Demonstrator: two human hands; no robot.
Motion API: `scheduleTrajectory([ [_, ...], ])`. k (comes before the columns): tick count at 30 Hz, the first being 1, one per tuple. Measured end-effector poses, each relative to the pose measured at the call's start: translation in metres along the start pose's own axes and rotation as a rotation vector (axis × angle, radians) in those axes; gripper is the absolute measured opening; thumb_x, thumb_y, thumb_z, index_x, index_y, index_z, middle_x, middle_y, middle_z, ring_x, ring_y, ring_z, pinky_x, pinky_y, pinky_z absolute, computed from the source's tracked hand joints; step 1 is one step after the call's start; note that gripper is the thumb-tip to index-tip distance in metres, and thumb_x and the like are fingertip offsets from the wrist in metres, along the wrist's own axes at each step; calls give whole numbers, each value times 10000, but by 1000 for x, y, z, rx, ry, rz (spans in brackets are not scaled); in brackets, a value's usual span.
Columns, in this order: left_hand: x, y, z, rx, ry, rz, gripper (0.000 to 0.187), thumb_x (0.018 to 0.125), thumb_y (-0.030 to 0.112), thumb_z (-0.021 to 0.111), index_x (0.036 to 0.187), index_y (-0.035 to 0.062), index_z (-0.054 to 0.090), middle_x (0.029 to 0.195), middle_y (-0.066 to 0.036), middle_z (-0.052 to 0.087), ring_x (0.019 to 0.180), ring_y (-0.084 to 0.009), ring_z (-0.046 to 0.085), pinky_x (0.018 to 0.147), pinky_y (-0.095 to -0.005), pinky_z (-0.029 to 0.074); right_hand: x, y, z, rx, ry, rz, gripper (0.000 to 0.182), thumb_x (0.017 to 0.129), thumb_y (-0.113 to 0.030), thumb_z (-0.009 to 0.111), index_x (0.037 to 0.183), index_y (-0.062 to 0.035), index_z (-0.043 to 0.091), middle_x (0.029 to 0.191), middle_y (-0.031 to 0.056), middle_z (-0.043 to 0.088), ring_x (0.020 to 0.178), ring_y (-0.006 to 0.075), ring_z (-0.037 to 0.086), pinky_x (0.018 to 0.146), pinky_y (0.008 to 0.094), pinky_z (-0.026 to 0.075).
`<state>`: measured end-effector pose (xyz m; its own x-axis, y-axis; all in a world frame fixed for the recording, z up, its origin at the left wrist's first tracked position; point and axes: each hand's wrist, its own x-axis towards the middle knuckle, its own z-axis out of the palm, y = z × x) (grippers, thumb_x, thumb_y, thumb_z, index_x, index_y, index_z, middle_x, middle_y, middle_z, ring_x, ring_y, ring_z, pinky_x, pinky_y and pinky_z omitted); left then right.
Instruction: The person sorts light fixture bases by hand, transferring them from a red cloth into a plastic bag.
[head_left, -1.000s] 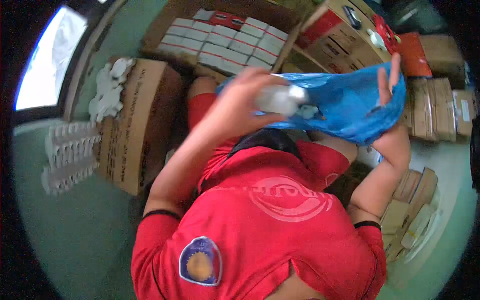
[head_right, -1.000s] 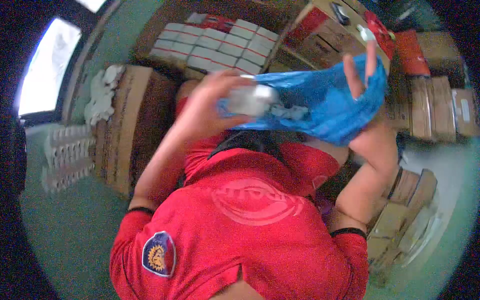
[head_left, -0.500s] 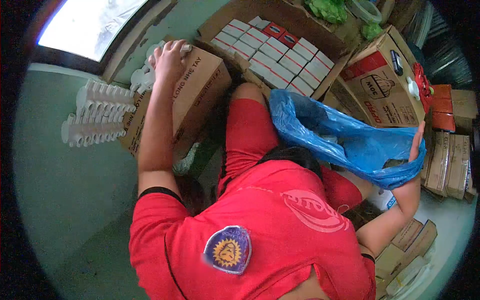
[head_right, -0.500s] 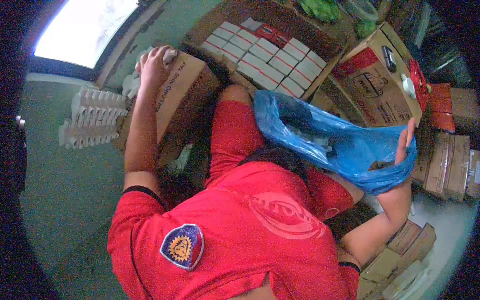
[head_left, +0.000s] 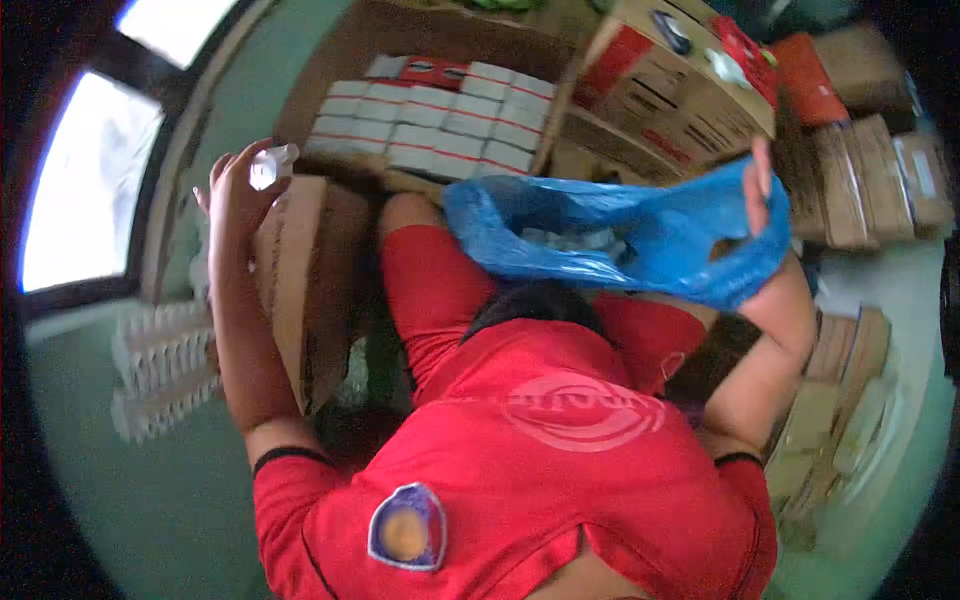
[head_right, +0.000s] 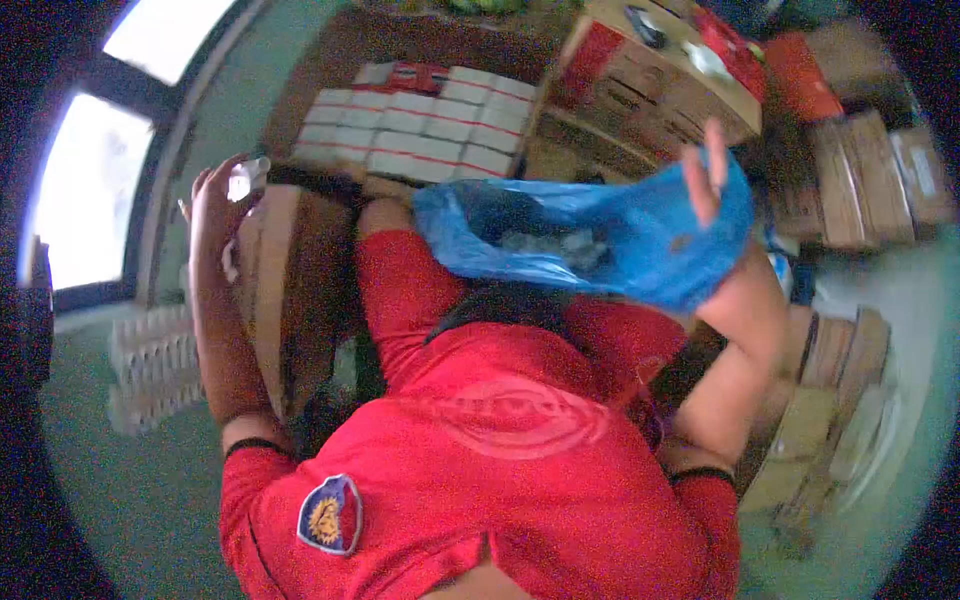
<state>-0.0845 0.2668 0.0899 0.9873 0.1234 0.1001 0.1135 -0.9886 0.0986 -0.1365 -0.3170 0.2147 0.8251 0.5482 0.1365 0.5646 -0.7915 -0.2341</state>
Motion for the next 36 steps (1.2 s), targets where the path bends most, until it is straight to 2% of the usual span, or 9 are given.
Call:
scheduleTrajectory([
  [1, -5, 32, -8, -55, 77, 78, 651, 703, 228, 851, 1308, 142, 629, 1155, -102, 708, 1167, -311, 619, 1097, -436, 407, 0, -1, 2, 48, 4, -2, 997, 794, -229, 767, 1593, -106, 183, 1652, 214, 115, 1514, 368, 192, 1202, 430, 227],
  [4, -32, 146, -30, -1074, -341, 127, 685, 663, 81, 869, 1304, 87, 629, 1222, -100, 668, 1153, -229, 607, 1019, -382, 473, 2, -10, 0, 63, 15, -17, 974, 815, -224, 761, 1594, -121, 186, 1650, 224, 114, 1513, 366, 197, 1198, 430, 230],
  [10, -83, 277, 28, -1073, -141, 493, 816, 694, 267, 863, 1419, 115, 519, 1219, -240, 635, 1134, -391, 612, 996, -447, 472, 18, -32, 9, 50, 35, -17, 1176, 698, -304, 866, 1603, -100, 143, 1530, 201, 359, 1374, 320, 406, 1140, 416, 322],
  [16, -54, 118, 26, -471, 374, 135, 441, 706, 226, 823, 1107, 80, 710, 995, -170, 713, 925, -349, 688, 830, -430, 545, 5, 3, 11, 3, 79, -163, 997, 814, -280, 748, 1607, -169, 154, 1666, 153, 123, 1507, 321, 216, 1216, 428, 197],
  [17, -61, 83, 17, -326, 411, 8, 487, 748, 333, 807, 1193, 172, 690, 1072, -126, 711, 1004, -332, 659, 907, -428, 496, 1, 5, 12, 21, 72, -133, 983, 822, -286, 742, 1606, -169, 161, 1666, 153, 125, 1509, 321, 211, 1217, 430, 190],
  [20, -86, -5, 29, 36, 152, -498, 613, 799, 299, 771, 1376, 297, 564, 1357, -55, 568, 1319, -332, 442, 1108, -653, 238, -12, 24, 19, 9, 66, -82, 974, 835, -321, 729, 1605, -142, 160, 1662, 145, 149, 1501, 330, 228, 1215, 441, 189],
  [23, -103, -41, 40, 191, 13, -721, 675, 795, 297, 775, 1420, 307, 521, 1402, -59, 523, 1373, -368, 386, 1152, -680, 149, -3, 12, 22, 103, 111, -55, 998, 826, -367, 729, 1604, -115, 155, 1650, 140, 197, 1475, 320, 279, 1200, 436, 220],
  [26, -104, -48, 49, 185, 62, -765, 697, 782, 288, 779, 1427, 304, 514, 1456, -82, 461, 1415, -349, 343, 1169, -671, 122, 0, 33, 37, 269, 119, 191, 1010, 830, -429, 714, 1605, -108, 152, 1632, 138, 247, 1443, 314, 328, 1182, 430, 250],
  [36, -100, -71, 69, 196, 147, -699, 707, 728, 280, 824, 1377, 265, 545, 1250, -83, 622, 1221, -275, 564, 1091, -634, 286, -3, 25, 15, 28, 341, -121, 1134, 726, -790, 629, 1591, -179, 224, 1629, 186, 228, 1473, 375, 282, 1172, 515, 275],
])
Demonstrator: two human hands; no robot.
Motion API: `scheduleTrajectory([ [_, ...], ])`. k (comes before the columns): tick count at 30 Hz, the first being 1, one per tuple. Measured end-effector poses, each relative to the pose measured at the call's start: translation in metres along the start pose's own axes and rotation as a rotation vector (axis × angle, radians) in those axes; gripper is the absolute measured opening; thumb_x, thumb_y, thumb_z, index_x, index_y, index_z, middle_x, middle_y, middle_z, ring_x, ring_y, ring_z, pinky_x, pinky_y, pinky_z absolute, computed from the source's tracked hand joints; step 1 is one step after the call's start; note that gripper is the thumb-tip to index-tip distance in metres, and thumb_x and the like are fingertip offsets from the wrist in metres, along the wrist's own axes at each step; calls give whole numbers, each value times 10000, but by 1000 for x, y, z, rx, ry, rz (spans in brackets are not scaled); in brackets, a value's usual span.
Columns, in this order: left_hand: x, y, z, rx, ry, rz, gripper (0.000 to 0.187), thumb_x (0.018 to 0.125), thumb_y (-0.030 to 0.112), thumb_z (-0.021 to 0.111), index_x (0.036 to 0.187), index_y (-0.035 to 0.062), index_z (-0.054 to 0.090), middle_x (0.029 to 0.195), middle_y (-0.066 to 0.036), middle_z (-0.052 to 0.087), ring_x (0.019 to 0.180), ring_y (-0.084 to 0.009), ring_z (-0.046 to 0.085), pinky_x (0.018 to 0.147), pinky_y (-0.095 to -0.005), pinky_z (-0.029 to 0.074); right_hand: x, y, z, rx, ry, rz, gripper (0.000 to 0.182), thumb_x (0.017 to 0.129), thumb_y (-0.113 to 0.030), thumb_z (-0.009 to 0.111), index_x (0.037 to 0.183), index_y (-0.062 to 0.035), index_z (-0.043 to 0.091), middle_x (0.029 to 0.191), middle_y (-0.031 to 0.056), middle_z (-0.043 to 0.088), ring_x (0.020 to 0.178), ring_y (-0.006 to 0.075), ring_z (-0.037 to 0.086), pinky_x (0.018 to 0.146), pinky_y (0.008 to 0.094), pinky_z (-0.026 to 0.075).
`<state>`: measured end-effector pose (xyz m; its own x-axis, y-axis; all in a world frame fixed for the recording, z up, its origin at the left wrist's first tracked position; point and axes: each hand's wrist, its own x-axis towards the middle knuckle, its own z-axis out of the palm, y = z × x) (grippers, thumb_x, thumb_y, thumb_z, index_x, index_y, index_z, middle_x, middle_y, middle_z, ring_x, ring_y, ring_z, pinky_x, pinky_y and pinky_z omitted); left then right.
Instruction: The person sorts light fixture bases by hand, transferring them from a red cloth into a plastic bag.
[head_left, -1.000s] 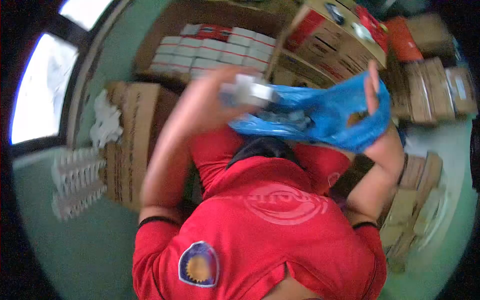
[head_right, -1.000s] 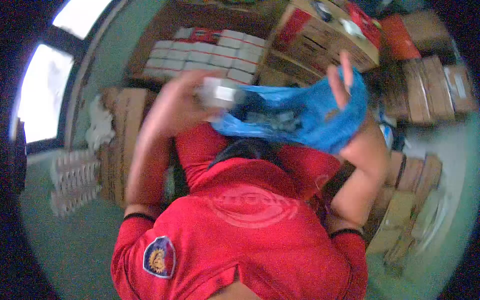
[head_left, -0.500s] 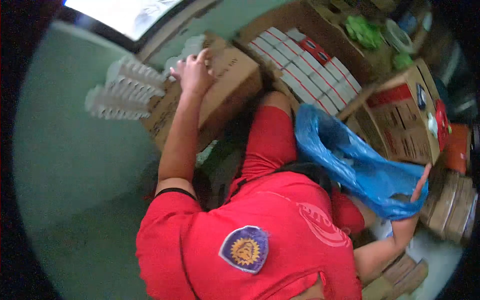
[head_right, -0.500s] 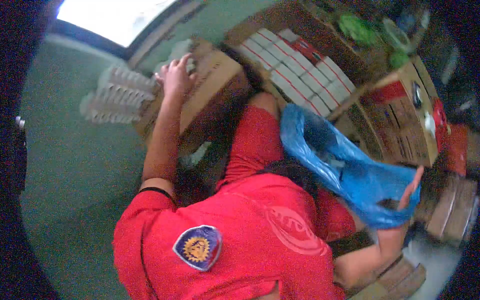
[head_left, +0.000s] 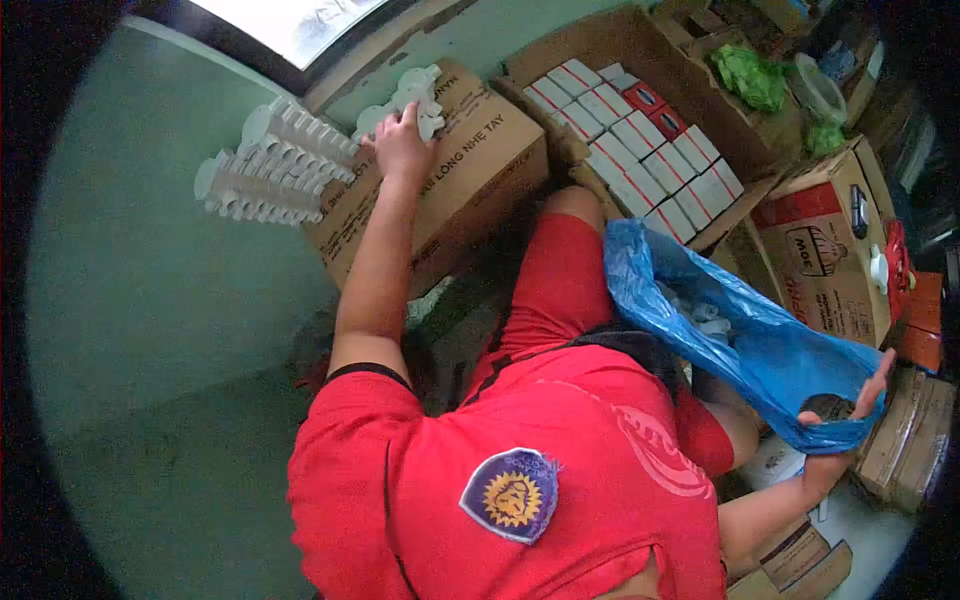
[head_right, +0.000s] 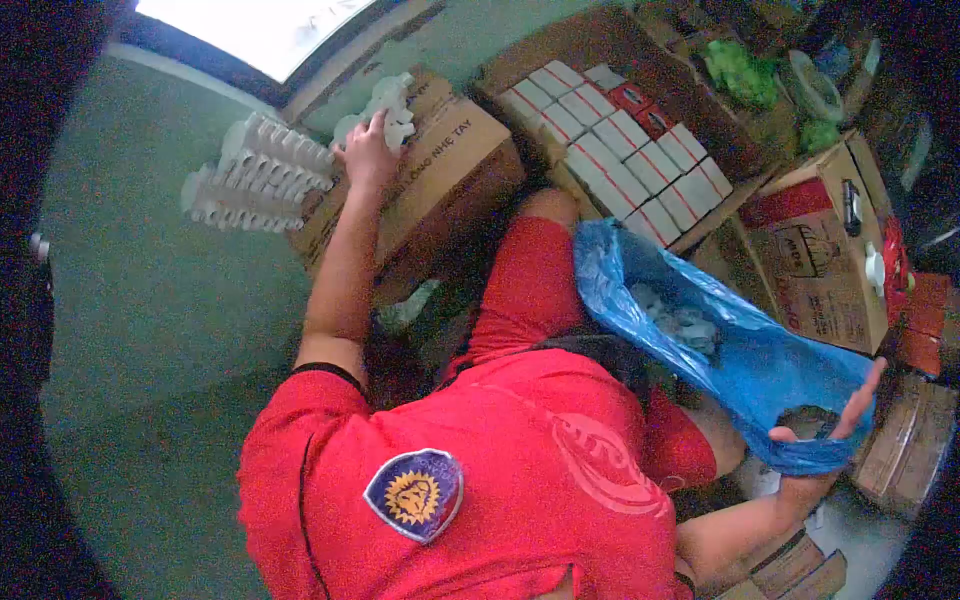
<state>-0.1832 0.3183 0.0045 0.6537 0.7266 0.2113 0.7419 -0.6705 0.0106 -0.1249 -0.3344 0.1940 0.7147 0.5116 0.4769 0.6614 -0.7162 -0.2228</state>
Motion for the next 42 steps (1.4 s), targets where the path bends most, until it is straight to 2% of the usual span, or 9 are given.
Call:
scheduleTrajectory([
  [8, -13, 3, -29, -88, 52, -10, 748, 689, 460, 796, 1362, 233, 561, 1230, -111, 657, 1184, -243, 602, 1055, -573, 359, -3, 10, 8, 49, -59, 2, 1143, 710, -788, 650, 1591, -200, 220, 1627, 204, 207, 1443, 380, 306, 1166, 502, 278],
  [11, -36, 42, -68, -905, -274, 105, 539, 791, 134, 780, 1302, 107, 610, 1051, -99, 721, 949, -196, 688, 837, -342, 540, 5, 7, 9, 26, -110, -52, 1240, 642, -778, 719, 1592, -151, 224, 1622, 213, 223, 1439, 367, 319, 1167, 478, 264],
  [13, -71, 98, -101, -1459, -553, 297, 566, 812, 69, 750, 1321, -50, 532, 1133, -142, 685, 1027, -206, 662, 899, -318, 531, 11, -5, 4, -10, -128, -96, 1255, 618, -772, 741, 1593, -177, 222, 1625, 235, 196, 1464, 394, 279, 1176, 491, 240],
  [16, -130, 180, -143, -1508, -870, 700, 683, 772, 153, 752, 1372, -46, 495, 1265, -154, 635, 1145, -229, 625, 1007, -375, 493, 15, -16, -3, -3, -111, -132, 1248, 594, -784, 742, 1594, -261, 208, 1628, 265, 139, 1478, 448, 227, 1178, 527, 222],
  [21, -191, 268, -154, -1179, -449, 1309, 640, 716, 204, 825, 1306, 97, 600, 1136, -155, 681, 1059, -372, 632, 922, -444, 496, 5, 2, -1, 125, -68, 107, 1248, 594, -795, 727, 1598, -327, 152, 1630, 289, 82, 1479, 486, 195, 1173, 559, 216],
  [24, -166, 256, -149, -1315, -361, 1209, 593, 742, 218, 808, 1287, 93, 609, 1086, -148, 695, 1038, -365, 645, 910, -438, 492, -14, 65, -23, 305, -12, 813, 1246, 636, -789, 706, 1600, -346, 54, 1628, 292, 76, 1475, 495, 187, 1168, 579, 217],
  [28, -82, 172, -99, -982, -131, 660, 436, 781, 125, 791, 1193, 44, 674, 1059, -115, 728, 941, -208, 690, 833, -324, 542, -5, -9, -15, 60, -95, -67, 1230, 669, -765, 702, 1587, -399, -30, 1643, 252, 47, 1484, 486, 169, 1158, 628, 206],
  [34, -6, 8, -64, -10, -98, 89, 597, 797, 424, 761, 1349, 322, 560, 1311, -49, 636, 1162, -325, 628, 935, -550, 468, -5, -9, -6, 78, -111, -23, 1210, 657, -772, 692, 1586, -415, 4, 1654, 215, 66, 1499, 461, 151, 1161, 646, 186],
  [42, 19, -23, -24, 128, -269, -4, 666, 784, 357, 738, 1404, 292, 503, 1346, -104, 595, 1204, -356, 600, 962, -532, 495, 2, -9, -3, 80, -122, -35, 1210, 673, -715, 732, 1591, -397, 11, 1645, 246, 77, 1487, 470, 183, 1180, 565, 227],
])
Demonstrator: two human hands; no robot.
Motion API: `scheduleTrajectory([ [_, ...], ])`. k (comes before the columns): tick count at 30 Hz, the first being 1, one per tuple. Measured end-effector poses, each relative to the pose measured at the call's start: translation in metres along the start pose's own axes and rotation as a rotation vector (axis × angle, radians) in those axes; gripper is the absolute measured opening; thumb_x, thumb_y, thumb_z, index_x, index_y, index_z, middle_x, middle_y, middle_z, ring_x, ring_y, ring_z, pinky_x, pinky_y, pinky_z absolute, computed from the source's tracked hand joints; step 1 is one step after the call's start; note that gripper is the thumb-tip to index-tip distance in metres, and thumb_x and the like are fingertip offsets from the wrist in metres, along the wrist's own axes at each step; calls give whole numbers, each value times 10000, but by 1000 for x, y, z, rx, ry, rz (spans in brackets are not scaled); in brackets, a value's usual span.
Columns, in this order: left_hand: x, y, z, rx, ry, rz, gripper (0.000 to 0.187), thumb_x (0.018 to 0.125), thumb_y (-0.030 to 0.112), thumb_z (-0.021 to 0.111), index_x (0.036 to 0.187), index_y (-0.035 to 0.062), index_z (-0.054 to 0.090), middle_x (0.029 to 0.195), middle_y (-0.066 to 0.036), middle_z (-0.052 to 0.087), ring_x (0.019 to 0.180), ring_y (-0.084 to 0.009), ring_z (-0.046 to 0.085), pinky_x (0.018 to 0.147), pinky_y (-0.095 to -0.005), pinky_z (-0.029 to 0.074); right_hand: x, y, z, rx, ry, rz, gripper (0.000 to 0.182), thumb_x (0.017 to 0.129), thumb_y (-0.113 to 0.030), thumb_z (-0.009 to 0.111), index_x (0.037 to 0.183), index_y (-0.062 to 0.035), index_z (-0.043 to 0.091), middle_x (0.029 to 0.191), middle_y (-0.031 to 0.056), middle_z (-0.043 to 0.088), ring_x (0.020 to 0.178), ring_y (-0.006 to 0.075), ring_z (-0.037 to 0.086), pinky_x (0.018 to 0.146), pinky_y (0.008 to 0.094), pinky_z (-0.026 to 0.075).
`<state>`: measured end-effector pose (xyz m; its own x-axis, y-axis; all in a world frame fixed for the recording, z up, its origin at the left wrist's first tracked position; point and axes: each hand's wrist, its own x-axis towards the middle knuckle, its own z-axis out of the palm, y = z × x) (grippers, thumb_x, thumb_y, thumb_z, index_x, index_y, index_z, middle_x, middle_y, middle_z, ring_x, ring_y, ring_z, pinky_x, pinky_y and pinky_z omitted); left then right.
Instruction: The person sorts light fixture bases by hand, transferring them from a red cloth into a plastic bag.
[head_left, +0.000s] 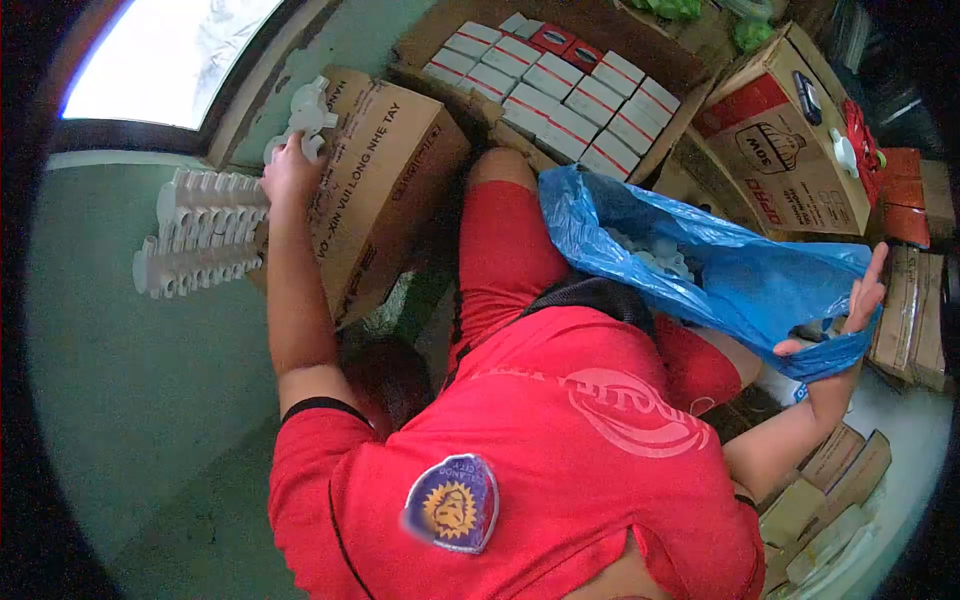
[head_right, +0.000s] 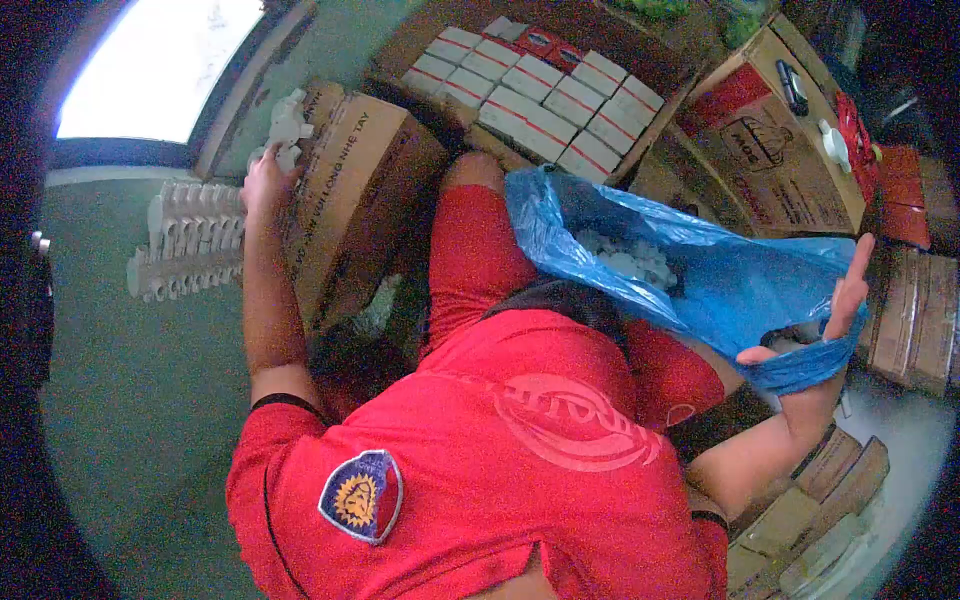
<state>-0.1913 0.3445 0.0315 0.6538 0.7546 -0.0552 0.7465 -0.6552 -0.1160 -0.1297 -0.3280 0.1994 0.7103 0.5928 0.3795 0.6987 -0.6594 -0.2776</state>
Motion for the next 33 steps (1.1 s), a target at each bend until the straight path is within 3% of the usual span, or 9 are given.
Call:
scheduleTrajectory([
  [8, 35, -35, 51, -60, 93, 0, 763, 684, 495, 829, 1365, 279, 564, 1274, -118, 651, 1136, -311, 645, 909, -450, 536, -7, 0, -17, -159, -60, -29, 1368, 609, -722, 766, 1600, -84, 70, 1639, 247, 126, 1446, 414, 304, 1167, 457, 285],
  [10, 26, -40, 41, -290, 160, 69, 712, 666, 448, 842, 1294, 204, 612, 1128, -144, 707, 1042, -361, 673, 867, -471, 537, -7, -18, -13, 116, -2, 194, 1337, 608, -671, 799, 1606, -135, 89, 1630, 260, 144, 1460, 426, 281, 1174, 472, 277],
  [13, -18, 5, -8, -641, 183, 216, 578, 746, 226, 796, 1282, 115, 611, 1141, -143, 698, 1048, -290, 680, 855, -415, 549, -13, -9, -12, -64, 54, -29, 1307, 603, -636, 820, 1609, -207, 104, 1622, 273, 157, 1472, 449, 249, 1178, 498, 266],
  [14, -43, 30, -24, -789, 168, 321, 552, 771, 177, 773, 1290, 93, 604, 1162, -132, 688, 1067, -265, 671, 858, -401, 551, -10, -14, -16, -26, -3, 15, 1241, 669, -618, 808, 1599, -367, 25, 1631, 284, 85, 1490, 457, 190, 1172, 541, 244],
  [16, -106, 100, -65, -1317, -206, 512, 519, 794, 70, 707, 1300, 55, 589, 1223, -112, 653, 1092, -242, 648, 869, -372, 554, -5, -11, -18, -8, -26, 3, 1250, 668, -609, 816, 1599, -366, 19, 1633, 285, 71, 1488, 459, 193, 1172, 540, 241],
  [18, -160, 160, -92, -1434, -523, 719, 540, 760, -15, 656, 1293, 32, 584, 1257, -106, 632, 1089, -224, 650, 886, -342, 554, 0, -11, -15, 28, -36, -10, 1261, 664, -600, 823, 1599, -364, 11, 1634, 285, 60, 1488, 461, 192, 1173, 538, 236],
  [23, -223, 241, -83, -1165, -298, 1272, 621, 729, 22, 751, 1320, 13, 562, 1274, -104, 624, 1161, -219, 621, 967, -385, 516, 4, -17, -6, 63, -65, -48, 1284, 651, -595, 833, 1602, -339, 9, 1632, 286, 67, 1495, 463, 168, 1179, 536, 223],
  [29, -187, 207, -61, -1411, -397, 856, 486, 819, 45, 753, 1283, 66, 611, 1227, -116, 658, 1098, -237, 654, 958, -374, 517, -12, -14, 3, 64, -7, -24, 1287, 597, -648, 827, 1608, -307, 107, 1628, 257, 162, 1484, 454, 225, 1178, 509, 248],
  [33, -106, 144, -43, -933, 189, 704, 385, 830, 94, 741, 1205, 93, 654, 1189, -109, 680, 1082, -281, 664, 921, -375, 531, -14, -9, 3, -13, -74, 54, 1259, 644, -766, 714, 1608, -228, 109, 1629, 253, 159, 1465, 420, 271, 1168, 497, 273],
])
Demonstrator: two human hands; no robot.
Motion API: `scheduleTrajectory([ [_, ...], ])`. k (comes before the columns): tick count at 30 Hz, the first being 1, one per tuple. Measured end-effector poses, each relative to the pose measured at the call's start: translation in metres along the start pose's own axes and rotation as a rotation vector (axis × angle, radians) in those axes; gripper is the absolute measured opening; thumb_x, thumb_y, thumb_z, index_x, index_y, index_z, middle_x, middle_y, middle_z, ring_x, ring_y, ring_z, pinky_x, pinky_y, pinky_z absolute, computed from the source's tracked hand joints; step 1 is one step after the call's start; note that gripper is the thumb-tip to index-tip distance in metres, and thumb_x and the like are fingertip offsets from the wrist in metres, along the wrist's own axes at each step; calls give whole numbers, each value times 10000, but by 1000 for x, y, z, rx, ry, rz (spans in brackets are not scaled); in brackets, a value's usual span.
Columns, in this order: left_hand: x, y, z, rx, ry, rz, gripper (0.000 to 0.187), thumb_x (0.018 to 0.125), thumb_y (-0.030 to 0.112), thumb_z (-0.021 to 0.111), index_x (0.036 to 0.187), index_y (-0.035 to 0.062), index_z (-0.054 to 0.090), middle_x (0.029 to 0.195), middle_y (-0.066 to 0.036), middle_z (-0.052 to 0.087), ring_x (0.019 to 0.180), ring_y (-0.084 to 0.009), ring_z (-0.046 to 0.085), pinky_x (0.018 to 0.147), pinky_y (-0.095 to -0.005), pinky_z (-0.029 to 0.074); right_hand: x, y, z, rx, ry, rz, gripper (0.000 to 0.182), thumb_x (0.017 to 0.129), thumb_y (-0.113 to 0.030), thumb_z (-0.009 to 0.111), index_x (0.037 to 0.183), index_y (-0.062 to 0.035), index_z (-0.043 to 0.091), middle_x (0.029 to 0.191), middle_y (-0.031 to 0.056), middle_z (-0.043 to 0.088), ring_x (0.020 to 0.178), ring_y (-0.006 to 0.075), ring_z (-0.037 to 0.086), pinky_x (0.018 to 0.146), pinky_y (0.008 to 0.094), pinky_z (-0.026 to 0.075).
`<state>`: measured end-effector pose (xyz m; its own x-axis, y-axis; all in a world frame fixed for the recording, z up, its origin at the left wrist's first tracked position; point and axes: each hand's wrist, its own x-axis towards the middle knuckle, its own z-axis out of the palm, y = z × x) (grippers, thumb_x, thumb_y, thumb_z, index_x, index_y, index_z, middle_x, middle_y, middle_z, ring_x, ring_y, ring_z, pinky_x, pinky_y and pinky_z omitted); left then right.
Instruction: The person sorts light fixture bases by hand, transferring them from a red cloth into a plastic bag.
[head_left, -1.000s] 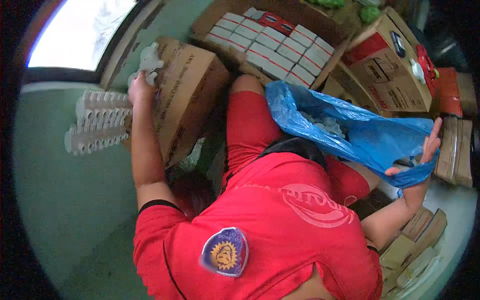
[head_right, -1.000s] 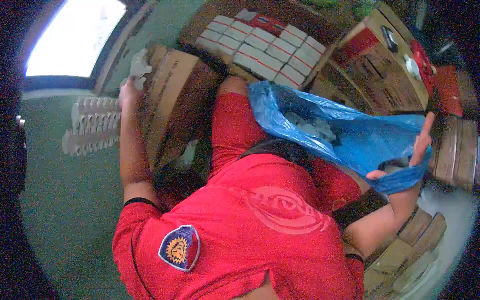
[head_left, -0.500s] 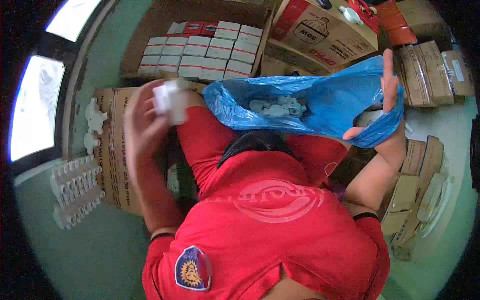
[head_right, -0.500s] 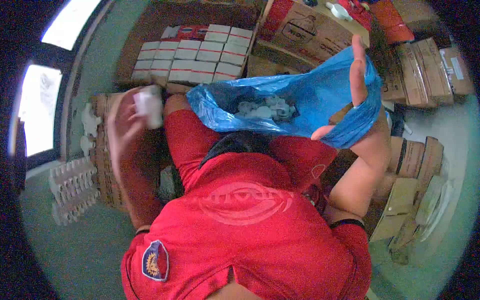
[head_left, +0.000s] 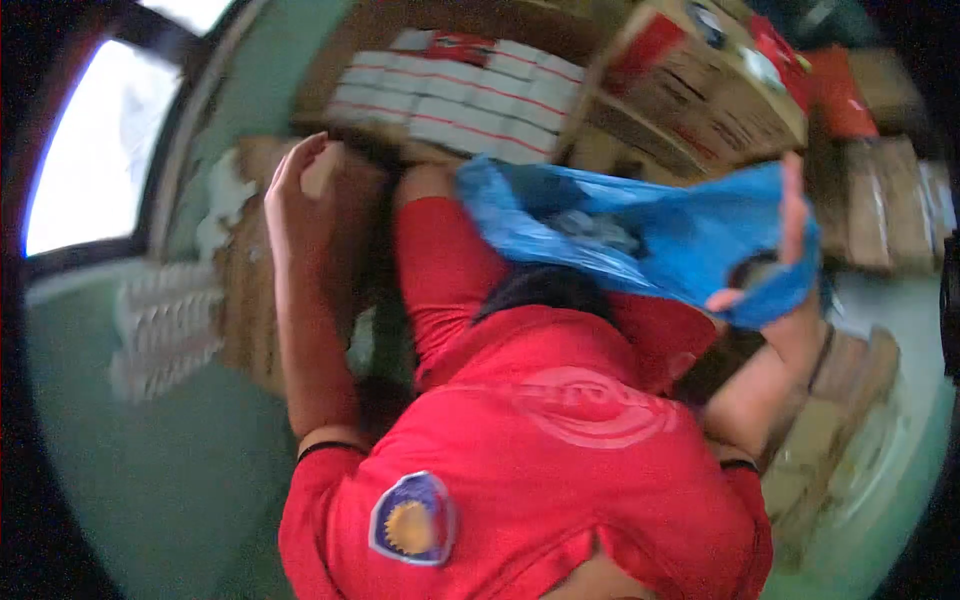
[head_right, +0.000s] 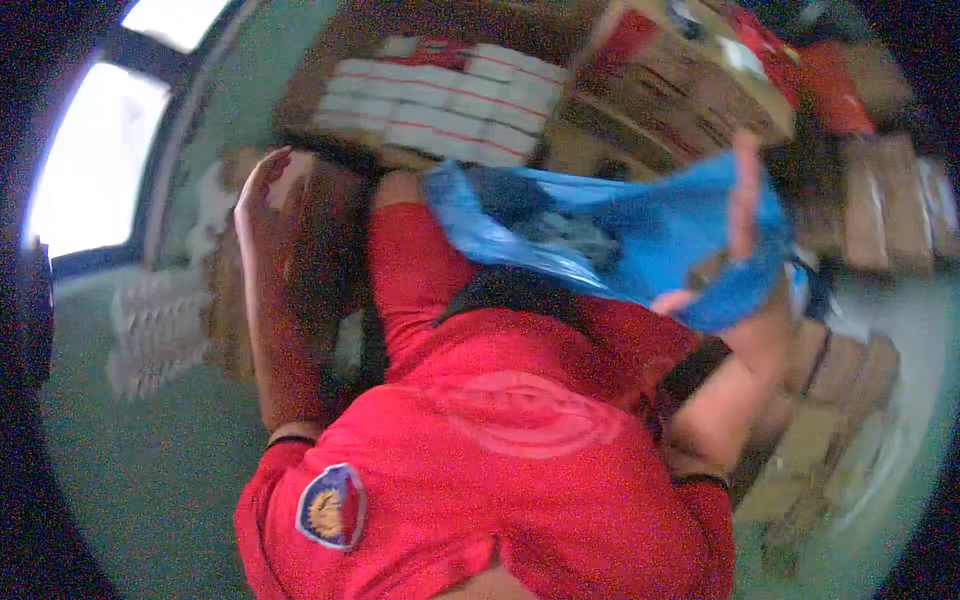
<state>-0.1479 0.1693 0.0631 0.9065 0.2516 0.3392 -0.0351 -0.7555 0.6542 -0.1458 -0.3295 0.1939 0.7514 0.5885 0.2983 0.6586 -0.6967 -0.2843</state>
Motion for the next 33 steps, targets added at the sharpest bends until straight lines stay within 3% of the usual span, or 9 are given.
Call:
scheduleTrajectory([
  [2, 6, -61, -32, 431, 185, 7, 340, 836, 200, 738, 1163, 139, 669, 1179, -112, 680, 1071, -318, 655, 904, -410, 527, 2, 4, -4, 49, -8, 18, 1251, 662, -791, 687, 1602, -190, 118, 1638, 236, 145, 1433, 388, 331, 1158, 490, 292],
  [5, 4, -93, -69, 828, 174, -401, 531, 783, 353, 772, 1271, 217, 613, 1281, -81, 634, 1170, -306, 600, 971, -456, 479, 11, -10, -2, 82, 34, 107, 1235, 661, -780, 689, 1607, -258, 91, 1654, 205, 99, 1483, 417, 231, 1186, 519, 242],
  [12, 5, -158, -72, 834, 127, -700, 867, 734, 552, 792, 1434, 180, 441, 1329, -130, 598, 1246, -329, 557, 1000, -488, 454, 14, -9, 2, 1, 36, -4, 1214, 666, -755, 698, 1602, -341, 46, 1658, 197, 81, 1498, 417, 187, 1199, 538, 206],
  [18, 36, -163, -70, 893, 73, -744, 843, 685, 642, 791, 1319, 143, 549, 1183, -152, 687, 1094, -338, 662, 927, -520, 496, 9, -19, -5, 52, 22, 54, 1195, 681, -724, 715, 1602, -337, 58, 1651, 219, 88, 1494, 413, 203, 1185, 533, 245],
  [23, 28, -199, -78, 730, 33, -616, 867, 681, 495, 848, 1403, 133, 532, 1239, -169, 676, 1141, -345, 649, 970, -433, 515, 8, -23, -8, 143, 20, 126, 1182, 694, -687, 739, 1604, -327, 78, 1647, 233, 102, 1472, 424, 256, 1161, 511, 285],
  [24, 24, -271, -78, 522, 87, -473, 827, 692, 464, 842, 1379, 102, 561, 1256, -167, 667, 1159, -346, 638, 984, -429, 510, 7, -19, -8, 94, 25, 93, 1189, 690, -681, 747, 1606, -315, 82, 1646, 235, 104, 1471, 422, 261, 1159, 508, 287],
  [26, 26, -188, -76, 756, 66, -591, 811, 695, 477, 832, 1334, 39, 592, 1268, -188, 653, 1161, -361, 631, 980, -434, 511, 3, -13, -7, 23, 40, 31, 1205, 681, -672, 760, 1608, -288, 92, 1645, 237, 108, 1471, 417, 265, 1158, 499, 287],
  [28, 22, -227, -78, 809, 110, -562, 813, 681, 504, 832, 1310, 43, 605, 1253, -212, 651, 1119, -395, 638, 980, -450, 507, 1, -9, -7, -25, 59, -32, 1223, 671, -664, 772, 1609, -258, 101, 1645, 236, 111, 1474, 408, 264, 1162, 490, 284],
  [33, 23, -142, -31, 68, 119, -337, 619, 729, 269, 832, 1252, 23, 610, 1127, -156, 698, 982, -256, 696, 881, -378, 550, 2, -6, -9, -59, 59, -44, 1244, 650, -661, 781, 1607, -233, 113, 1645, 216, 138, 1488, 408, 235, 1190, 469, 246],
])
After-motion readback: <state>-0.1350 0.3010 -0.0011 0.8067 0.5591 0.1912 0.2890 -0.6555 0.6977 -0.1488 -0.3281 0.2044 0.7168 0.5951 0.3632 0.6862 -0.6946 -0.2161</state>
